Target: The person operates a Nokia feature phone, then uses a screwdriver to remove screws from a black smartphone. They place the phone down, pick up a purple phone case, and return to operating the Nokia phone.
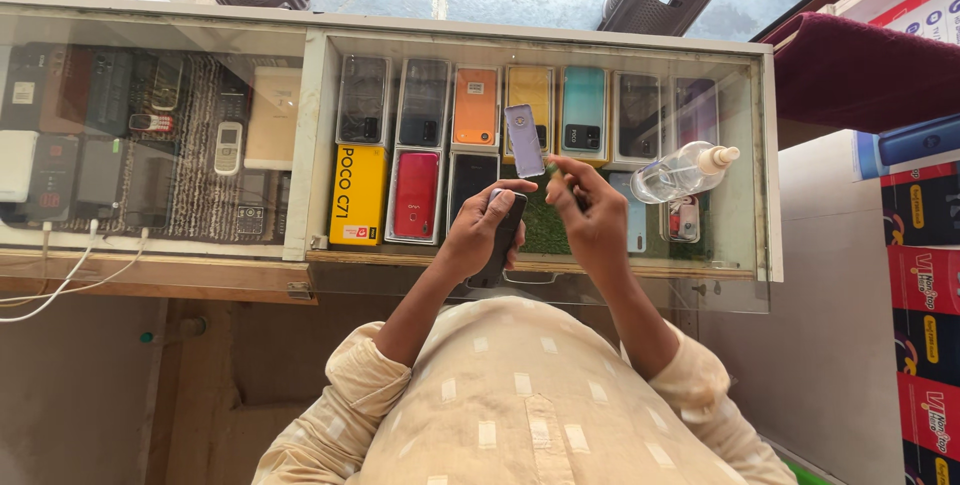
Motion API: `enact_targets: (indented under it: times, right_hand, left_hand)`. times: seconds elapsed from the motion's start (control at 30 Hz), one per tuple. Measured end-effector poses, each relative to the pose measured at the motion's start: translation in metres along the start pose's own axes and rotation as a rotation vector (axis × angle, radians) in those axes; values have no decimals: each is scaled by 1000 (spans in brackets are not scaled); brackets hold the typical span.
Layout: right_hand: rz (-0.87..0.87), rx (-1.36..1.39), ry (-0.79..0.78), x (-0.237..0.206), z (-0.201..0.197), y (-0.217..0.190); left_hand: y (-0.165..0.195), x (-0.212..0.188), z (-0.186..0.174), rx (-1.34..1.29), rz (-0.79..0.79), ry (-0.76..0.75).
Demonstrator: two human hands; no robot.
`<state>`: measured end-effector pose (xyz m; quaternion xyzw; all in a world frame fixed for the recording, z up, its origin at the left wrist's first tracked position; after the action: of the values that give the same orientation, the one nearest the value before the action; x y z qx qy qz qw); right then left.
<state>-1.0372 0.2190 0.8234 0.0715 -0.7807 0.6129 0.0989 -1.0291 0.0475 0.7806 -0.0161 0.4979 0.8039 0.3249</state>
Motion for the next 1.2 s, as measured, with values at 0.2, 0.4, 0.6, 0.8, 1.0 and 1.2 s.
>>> enact_targets:
  times: [0.2,0.4,0.6,0.8,1.0,1.2]
  right_hand:
    - [-184,-424,-60,-30,-13,-41]
    - [-356,-427,-50,-37,-16,-55]
    - [-393,-413,-55,-37,-13,-58]
    - [-395,-496,-91,-32,-5,-48]
    - [-181,-506,-138,-17,0,-25]
    - [-166,-447,-114,-20,2,-12]
  left_hand:
    - [-9,1,2,143,-29,170]
    - [-7,-6,11,320,-14,304]
    - [6,-20,16,646,167,495]
    - [-2,-25,9,719,109,588]
    - [-14,-10,-2,675,48,590]
    - [-27,0,-8,657,-37,582]
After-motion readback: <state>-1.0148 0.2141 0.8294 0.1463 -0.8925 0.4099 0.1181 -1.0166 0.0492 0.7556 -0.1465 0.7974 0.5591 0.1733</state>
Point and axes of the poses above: each hand's wrist, its own x-axis towards the middle knuckle, its own z-axis out of the palm, y = z × x, the point moved 4 cm from there along x, towards the middle knuckle, and after that the axes turned 13 degrees about -z, right-handed, at the moved point
